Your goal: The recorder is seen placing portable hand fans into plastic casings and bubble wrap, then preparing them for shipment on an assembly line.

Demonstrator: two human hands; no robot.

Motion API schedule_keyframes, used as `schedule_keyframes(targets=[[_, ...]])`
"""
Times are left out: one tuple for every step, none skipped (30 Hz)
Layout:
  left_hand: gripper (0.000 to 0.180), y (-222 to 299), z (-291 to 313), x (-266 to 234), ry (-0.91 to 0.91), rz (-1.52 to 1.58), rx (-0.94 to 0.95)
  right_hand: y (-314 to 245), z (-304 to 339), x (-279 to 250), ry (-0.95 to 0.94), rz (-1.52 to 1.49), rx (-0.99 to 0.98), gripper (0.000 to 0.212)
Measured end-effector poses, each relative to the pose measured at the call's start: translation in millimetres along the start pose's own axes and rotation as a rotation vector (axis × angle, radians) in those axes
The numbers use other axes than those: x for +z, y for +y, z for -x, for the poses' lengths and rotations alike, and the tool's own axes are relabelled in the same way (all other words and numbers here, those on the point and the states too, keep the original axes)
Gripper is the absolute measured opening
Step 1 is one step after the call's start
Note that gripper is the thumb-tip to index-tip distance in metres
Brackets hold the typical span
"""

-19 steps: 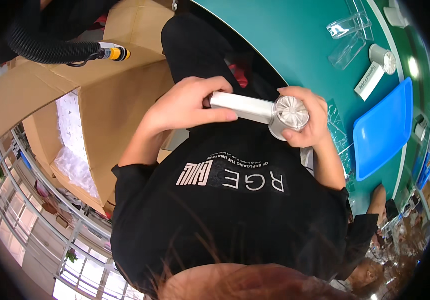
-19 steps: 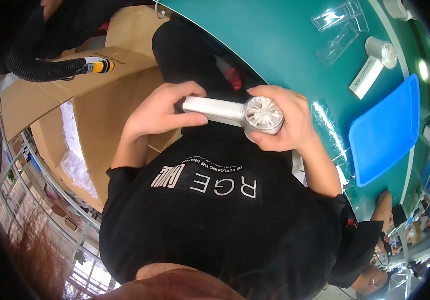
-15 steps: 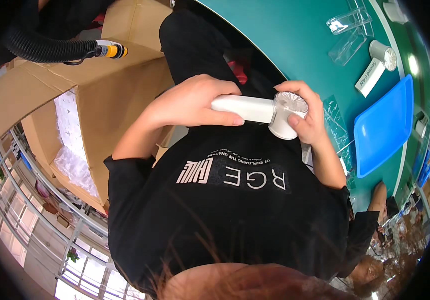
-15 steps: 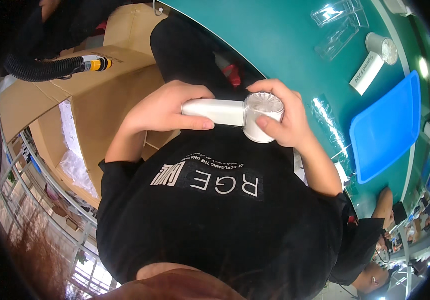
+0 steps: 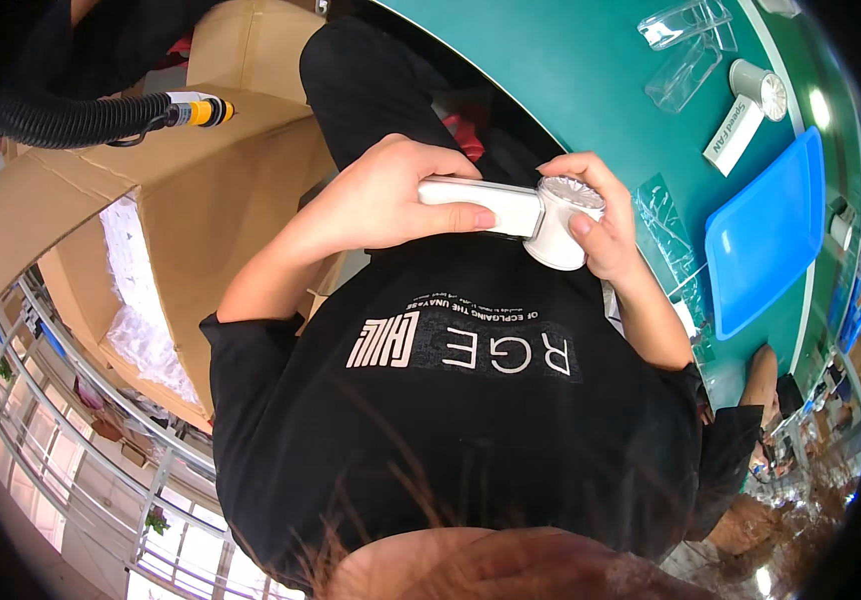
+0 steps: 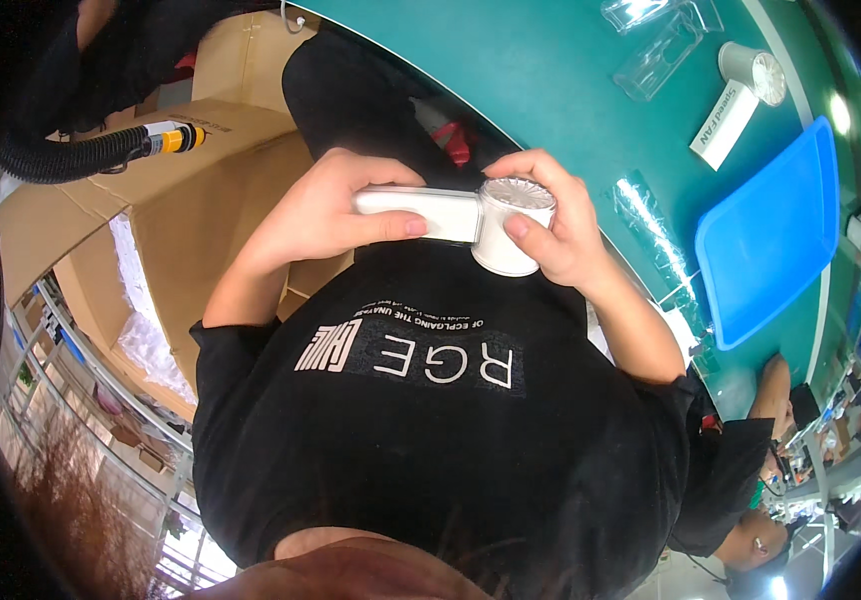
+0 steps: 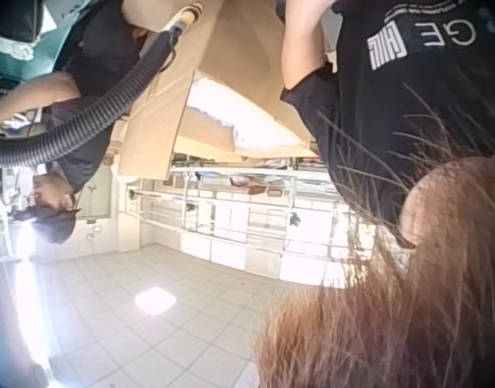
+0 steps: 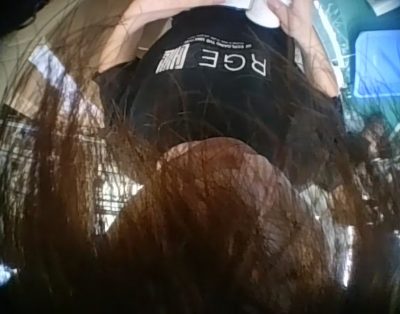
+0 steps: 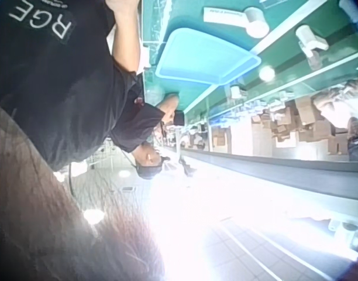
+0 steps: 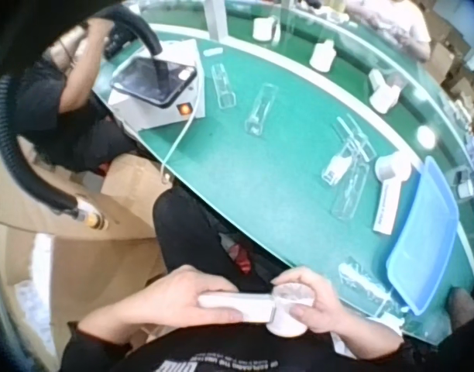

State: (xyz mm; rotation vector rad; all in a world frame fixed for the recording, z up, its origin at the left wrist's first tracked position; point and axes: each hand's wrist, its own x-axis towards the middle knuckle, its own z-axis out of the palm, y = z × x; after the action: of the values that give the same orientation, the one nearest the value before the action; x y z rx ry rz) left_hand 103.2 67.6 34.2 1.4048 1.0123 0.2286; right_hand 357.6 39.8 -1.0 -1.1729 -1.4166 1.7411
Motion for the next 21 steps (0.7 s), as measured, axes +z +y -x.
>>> schedule_keyframes(targets=[[0.040,0.2,0.3,0.4,0.001,0.002,0.001,1.5,1.3,-1.5,-0.018,-0.015,-0.017,0.058],[0.040,0.8,1.0,0.6,-0.002,0.005,-0.002,2.6,1.7,-1.9,-0.038,-0.032,-0.034,0.049],[0.040,1.2,1.8,1.0,-0.004,0.008,-0.006,2.3,2.0,-0.4,-0.041,-0.033,-0.033,0.049],[0.040,1.4,2.7,1.6,-0.003,0.009,-0.008,1.5,2.5,1.9,-0.024,-0.019,-0.012,0.057],[0.040,1.9,2.9,2.0,-0.002,0.007,-0.007,1.1,2.6,3.2,-0.007,-0.004,0.008,0.065],[0.040,1.6,3.4,2.6,-0.002,0.005,-0.006,1.8,3.0,4.0,-0.008,-0.005,0.009,0.065],[0.040,0.8,4.3,3.2,-0.001,0.007,-0.009,3.0,3.7,4.9,-0.010,-0.017,0.012,0.064],[0.039,0.6,4.6,3.3,-0.001,0.008,-0.012,2.8,4.2,5.3,-0.009,-0.028,0.016,0.064],[0.039,0.1,5.0,3.6,-0.002,0.009,-0.015,2.6,5.0,6.7,-0.009,-0.027,0.019,0.064],[0.039,-1.8,5.1,5.6,-0.003,0.012,-0.016,2.5,5.9,8.7,0.001,-0.030,0.026,0.063],[0.037,-4.2,4.4,8.9,0.001,0.013,-0.002,2.4,6.7,9.6,0.012,-0.032,0.031,0.063],[0.036,-5.7,3.5,11.5,0.006,0.014,0.012,2.8,6.7,9.5,0.013,-0.032,0.035,0.063],[0.036,-5.0,3.2,13.5,0.003,0.018,0.012,3.2,5.8,8.7,0.014,0.001,0.003,0.063],[0.034,-2.6,3.3,16.9,0.013,0.001,0.020,3.1,5.5,6.7,0.013,0.036,-0.028,0.063],[0.033,-0.5,2.7,18.5,0.022,-0.017,0.030,2.3,4.7,4.5,0.014,0.072,-0.059,0.064],[0.032,2.4,0.0,11.8,-0.003,-0.041,0.065,-3.3,0.3,0.1,-0.008,0.093,-0.072,0.064],[0.032,10.2,-2.0,6.6,-0.009,-0.043,0.079,-12.0,-4.3,-5.2,-0.022,0.120,-0.093,0.063],[0.032,19.4,-3.4,2.6,-0.024,-0.031,0.040,-17.6,-4.9,-7.3,0.010,0.124,-0.115,0.064],[0.032,26.2,-4.5,-0.1,-0.039,-0.022,0.005,-23.1,-4.0,-8.5,0.014,0.135,-0.094,0.064],[0.032,24.8,-6.1,0.4,-0.023,-0.036,0.077,-33.3,-2.7,-11.1,0.032,0.156,-0.087,0.065],[0.028,19.8,-6.9,4.4,0.008,-0.054,0.146,-32.9,-6.1,-16.2,0.010,0.260,-0.143,0.065]])
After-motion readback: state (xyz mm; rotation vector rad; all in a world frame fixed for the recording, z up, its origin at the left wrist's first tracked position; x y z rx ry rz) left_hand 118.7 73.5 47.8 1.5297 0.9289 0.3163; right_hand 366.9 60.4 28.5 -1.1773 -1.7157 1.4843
